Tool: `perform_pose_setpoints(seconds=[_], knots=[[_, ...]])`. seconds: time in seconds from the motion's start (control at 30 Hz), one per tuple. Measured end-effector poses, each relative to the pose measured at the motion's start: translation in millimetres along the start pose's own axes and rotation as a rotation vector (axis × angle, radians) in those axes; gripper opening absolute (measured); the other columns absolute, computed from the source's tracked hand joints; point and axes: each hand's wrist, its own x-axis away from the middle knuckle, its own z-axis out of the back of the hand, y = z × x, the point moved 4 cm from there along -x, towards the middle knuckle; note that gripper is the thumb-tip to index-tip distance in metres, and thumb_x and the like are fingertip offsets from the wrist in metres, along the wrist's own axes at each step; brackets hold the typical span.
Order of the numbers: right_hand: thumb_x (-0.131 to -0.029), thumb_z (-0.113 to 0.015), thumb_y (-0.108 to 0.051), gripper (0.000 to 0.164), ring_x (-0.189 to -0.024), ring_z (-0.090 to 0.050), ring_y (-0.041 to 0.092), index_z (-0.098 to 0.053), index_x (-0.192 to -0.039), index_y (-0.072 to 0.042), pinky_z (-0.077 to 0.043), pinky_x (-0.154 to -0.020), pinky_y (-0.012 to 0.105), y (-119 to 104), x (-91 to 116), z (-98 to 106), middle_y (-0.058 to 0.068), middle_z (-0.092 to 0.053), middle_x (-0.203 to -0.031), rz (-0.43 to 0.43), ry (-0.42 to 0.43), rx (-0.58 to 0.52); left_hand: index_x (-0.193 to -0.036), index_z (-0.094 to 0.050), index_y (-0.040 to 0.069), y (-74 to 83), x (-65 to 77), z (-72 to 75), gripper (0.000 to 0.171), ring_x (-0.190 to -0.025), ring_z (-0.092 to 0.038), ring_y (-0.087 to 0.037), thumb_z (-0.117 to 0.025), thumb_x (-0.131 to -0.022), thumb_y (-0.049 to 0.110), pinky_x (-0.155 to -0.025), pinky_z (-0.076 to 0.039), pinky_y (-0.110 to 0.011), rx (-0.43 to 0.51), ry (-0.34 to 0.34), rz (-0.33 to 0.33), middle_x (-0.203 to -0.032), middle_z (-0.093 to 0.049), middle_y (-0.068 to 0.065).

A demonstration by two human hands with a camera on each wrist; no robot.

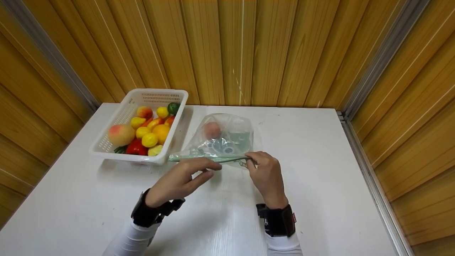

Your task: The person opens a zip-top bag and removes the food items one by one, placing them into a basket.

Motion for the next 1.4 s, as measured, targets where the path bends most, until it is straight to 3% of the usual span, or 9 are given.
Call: perform_pose_setpoints(seconds=[0.23,0.4,0.53,0.73,0.83,0.93,1.07,1.17,1.4], knots=[[-0.082,-0.073,0.016,0.021,-0.078,-0.075,0.027,-0.080,-0.097,0.003,-0.046,-0.071,0.002,-2,-1,1,0.012,-0.078,-0.091,0.019,0.018,-0.018,-0.144,-0.058,0.006,-3.3,-2.1,-17.0,0.039,-0.133,-0.057,-0.015,-0.057,-0.106,0.011,-0.113,-0.043,-0.030,-0.201,-0.085,0.029,-0.143,-0.062,-0.006],[-0.082,-0.072,0.017,0.021,-0.077,-0.075,0.028,-0.080,-0.097,0.004,-0.046,-0.071,0.002,-2,0,1,0.013,-0.078,-0.090,0.033,0.015,-0.029,-0.142,-0.058,0.004,-6.6,-4.7,-24.1,0.040,-0.127,-0.060,-0.020,-0.061,-0.103,0.009,-0.111,-0.045,-0.032,-0.433,-0.041,0.004,-0.140,-0.062,-0.007],[-0.082,-0.073,0.017,0.020,-0.077,-0.075,0.027,-0.080,-0.096,0.004,-0.047,-0.071,0.002,-2,1,2,0.012,-0.078,-0.090,0.036,0.016,-0.020,-0.140,-0.058,0.005,-11.1,-6.3,-26.9,0.038,-0.118,-0.063,-0.023,-0.062,-0.102,0.010,-0.105,-0.049,-0.037,-0.528,0.033,0.020,-0.134,-0.064,-0.005],[-0.081,-0.074,0.018,0.022,-0.077,-0.075,0.024,-0.080,-0.095,0.002,-0.047,-0.071,0.003,-2,2,1,0.010,-0.078,-0.090,0.047,-0.002,-0.024,-0.126,-0.063,0.006,-29.1,-8.9,-27.4,0.022,-0.102,-0.068,-0.023,-0.053,-0.107,0.015,-0.093,-0.055,-0.040,-0.508,0.160,0.090,-0.119,-0.070,-0.007],[-0.080,-0.074,0.018,0.023,-0.077,-0.074,0.020,-0.080,-0.094,0.001,-0.047,-0.071,0.003,-3,2,-1,0.008,-0.078,-0.089,0.059,-0.020,-0.027,-0.127,-0.062,0.005,-40.3,-9.8,-27.1,0.024,-0.104,-0.068,-0.024,-0.050,-0.109,0.016,-0.095,-0.055,-0.041,-0.437,0.212,0.122,-0.115,-0.069,-0.010],[-0.080,-0.075,0.018,0.023,-0.076,-0.073,0.017,-0.081,-0.093,0.000,-0.047,-0.072,0.004,-3,2,-3,0.007,-0.078,-0.087,0.065,-0.048,-0.029,-0.131,-0.059,0.004,-50.3,-11.9,-26.5,0.028,-0.120,-0.063,-0.028,-0.048,-0.110,0.018,-0.103,-0.051,-0.044,-0.373,0.228,0.181,-0.128,-0.066,-0.016],[-0.080,-0.075,0.017,0.022,-0.077,-0.073,0.016,-0.081,-0.092,0.000,-0.049,-0.071,0.006,-3,2,-4,0.006,-0.078,-0.086,0.062,-0.084,-0.026,-0.143,-0.053,0.001,-61.0,-21.7,-24.3,0.038,-0.137,-0.051,-0.035,-0.046,-0.111,0.019,-0.114,-0.042,-0.049,-0.344,0.160,0.267,-0.150,-0.051,-0.023],[-0.080,-0.076,0.016,0.021,-0.077,-0.073,0.017,-0.081,-0.093,-0.001,-0.051,-0.069,0.010,-4,2,-4,0.006,-0.078,-0.087,0.062,-0.098,-0.012,-0.150,-0.047,0.000,-68.6,-34.7,-21.3,0.045,-0.138,-0.050,-0.038,-0.049,-0.108,0.014,-0.114,-0.040,-0.053,-0.352,0.084,0.303,-0.154,-0.046,-0.025],[-0.079,-0.078,0.015,0.021,-0.077,-0.073,0.017,-0.081,-0.093,-0.001,-0.057,-0.068,0.022,-4,1,-6,0.006,-0.078,-0.088,0.073,-0.123,-0.019,-0.141,-0.057,0.003,-88.5,-64.8,-20.1,0.040,-0.121,-0.064,-0.036,-0.054,-0.105,0.020,-0.105,-0.049,-0.047,-0.421,-0.084,0.389,-0.136,-0.065,-0.018]])
